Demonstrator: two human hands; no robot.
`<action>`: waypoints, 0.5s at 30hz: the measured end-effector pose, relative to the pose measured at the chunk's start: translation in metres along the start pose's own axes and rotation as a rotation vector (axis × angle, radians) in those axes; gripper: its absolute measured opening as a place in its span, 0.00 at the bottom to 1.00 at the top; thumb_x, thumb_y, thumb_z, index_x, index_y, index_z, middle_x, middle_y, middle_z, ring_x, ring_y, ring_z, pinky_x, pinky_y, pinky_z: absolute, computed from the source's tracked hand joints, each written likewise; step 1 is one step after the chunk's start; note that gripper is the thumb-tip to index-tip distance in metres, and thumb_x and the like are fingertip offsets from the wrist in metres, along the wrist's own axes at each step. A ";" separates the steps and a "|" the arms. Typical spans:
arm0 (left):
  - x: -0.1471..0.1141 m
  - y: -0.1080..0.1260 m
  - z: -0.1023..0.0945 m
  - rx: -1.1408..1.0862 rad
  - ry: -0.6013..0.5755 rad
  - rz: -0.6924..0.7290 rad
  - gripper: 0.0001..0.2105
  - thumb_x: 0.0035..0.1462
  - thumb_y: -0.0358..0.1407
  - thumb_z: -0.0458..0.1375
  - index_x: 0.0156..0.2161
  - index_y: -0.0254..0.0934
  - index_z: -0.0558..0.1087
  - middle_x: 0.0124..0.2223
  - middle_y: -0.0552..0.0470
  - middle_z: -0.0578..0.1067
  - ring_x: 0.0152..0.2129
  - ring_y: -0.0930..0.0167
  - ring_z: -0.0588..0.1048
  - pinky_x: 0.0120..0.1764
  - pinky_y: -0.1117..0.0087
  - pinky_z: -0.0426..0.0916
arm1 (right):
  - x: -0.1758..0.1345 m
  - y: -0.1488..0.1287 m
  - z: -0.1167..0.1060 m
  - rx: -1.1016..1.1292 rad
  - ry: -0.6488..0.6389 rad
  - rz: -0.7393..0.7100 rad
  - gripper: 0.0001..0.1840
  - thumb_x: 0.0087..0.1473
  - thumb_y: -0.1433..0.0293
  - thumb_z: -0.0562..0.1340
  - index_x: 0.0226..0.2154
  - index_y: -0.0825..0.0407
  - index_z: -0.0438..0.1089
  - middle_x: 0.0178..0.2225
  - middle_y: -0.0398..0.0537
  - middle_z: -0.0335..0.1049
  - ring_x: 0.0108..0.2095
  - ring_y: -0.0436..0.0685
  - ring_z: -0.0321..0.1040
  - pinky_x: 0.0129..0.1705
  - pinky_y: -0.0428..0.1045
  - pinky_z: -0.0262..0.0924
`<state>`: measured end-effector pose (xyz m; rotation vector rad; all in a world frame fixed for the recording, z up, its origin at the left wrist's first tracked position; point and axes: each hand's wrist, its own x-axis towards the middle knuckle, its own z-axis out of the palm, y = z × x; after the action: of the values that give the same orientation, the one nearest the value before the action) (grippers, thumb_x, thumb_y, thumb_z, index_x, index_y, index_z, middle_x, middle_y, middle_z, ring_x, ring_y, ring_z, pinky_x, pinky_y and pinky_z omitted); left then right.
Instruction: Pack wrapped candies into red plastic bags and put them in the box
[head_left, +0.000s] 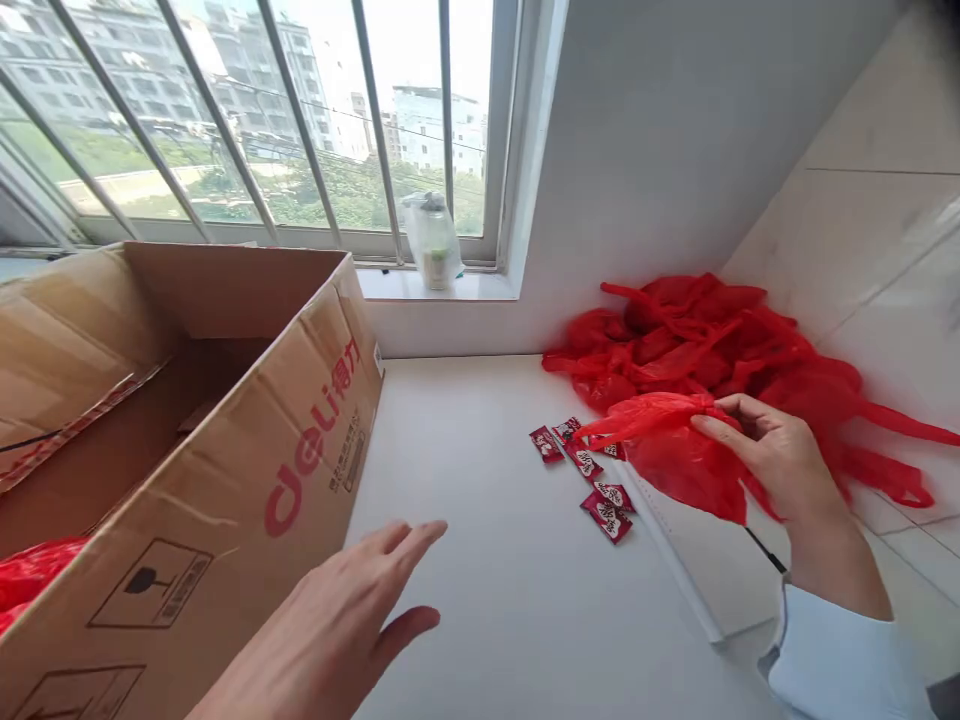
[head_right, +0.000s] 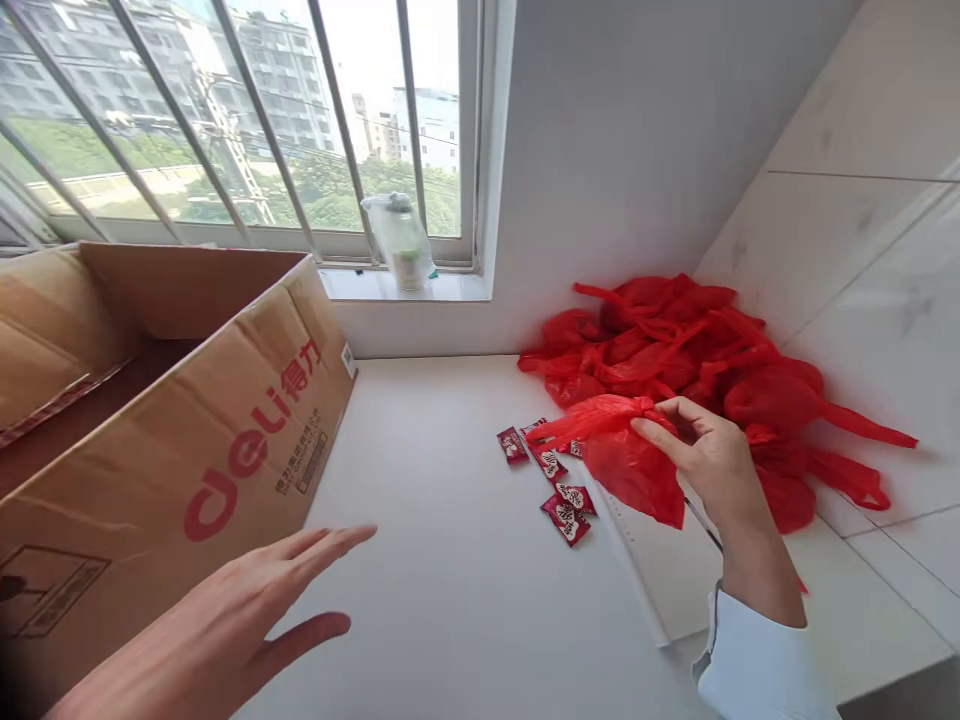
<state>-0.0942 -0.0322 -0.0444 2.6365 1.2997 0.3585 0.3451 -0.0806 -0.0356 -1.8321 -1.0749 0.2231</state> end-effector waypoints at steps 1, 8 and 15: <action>0.006 0.004 -0.007 -0.014 -0.058 0.014 0.23 0.59 0.41 0.55 0.59 0.54 0.61 0.56 0.56 0.71 0.50 0.62 0.72 0.50 0.62 0.70 | -0.003 -0.012 0.017 0.138 -0.155 -0.017 0.16 0.44 0.54 0.67 0.33 0.47 0.70 0.33 0.49 0.72 0.33 0.58 0.68 0.35 0.51 0.63; 0.051 0.019 -0.029 -0.102 -0.052 -0.092 0.08 0.64 0.34 0.49 0.43 0.40 0.69 0.42 0.53 0.73 0.36 0.68 0.73 0.40 0.67 0.66 | -0.025 -0.058 0.150 0.208 -0.703 -0.291 0.13 0.51 0.63 0.63 0.41 0.49 0.70 0.34 0.45 0.72 0.35 0.54 0.69 0.41 0.51 0.64; 0.076 0.016 0.005 -0.098 -0.166 -0.009 0.06 0.52 0.28 0.53 0.34 0.38 0.61 0.36 0.52 0.66 0.32 0.69 0.66 0.29 0.72 0.60 | -0.039 -0.064 0.187 0.060 -0.775 -0.492 0.13 0.53 0.67 0.60 0.43 0.48 0.68 0.39 0.45 0.71 0.39 0.54 0.67 0.42 0.51 0.61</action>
<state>-0.0363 0.0184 -0.0346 2.5186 1.2102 0.1923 0.1802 0.0197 -0.0926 -1.3746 -1.9838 0.6901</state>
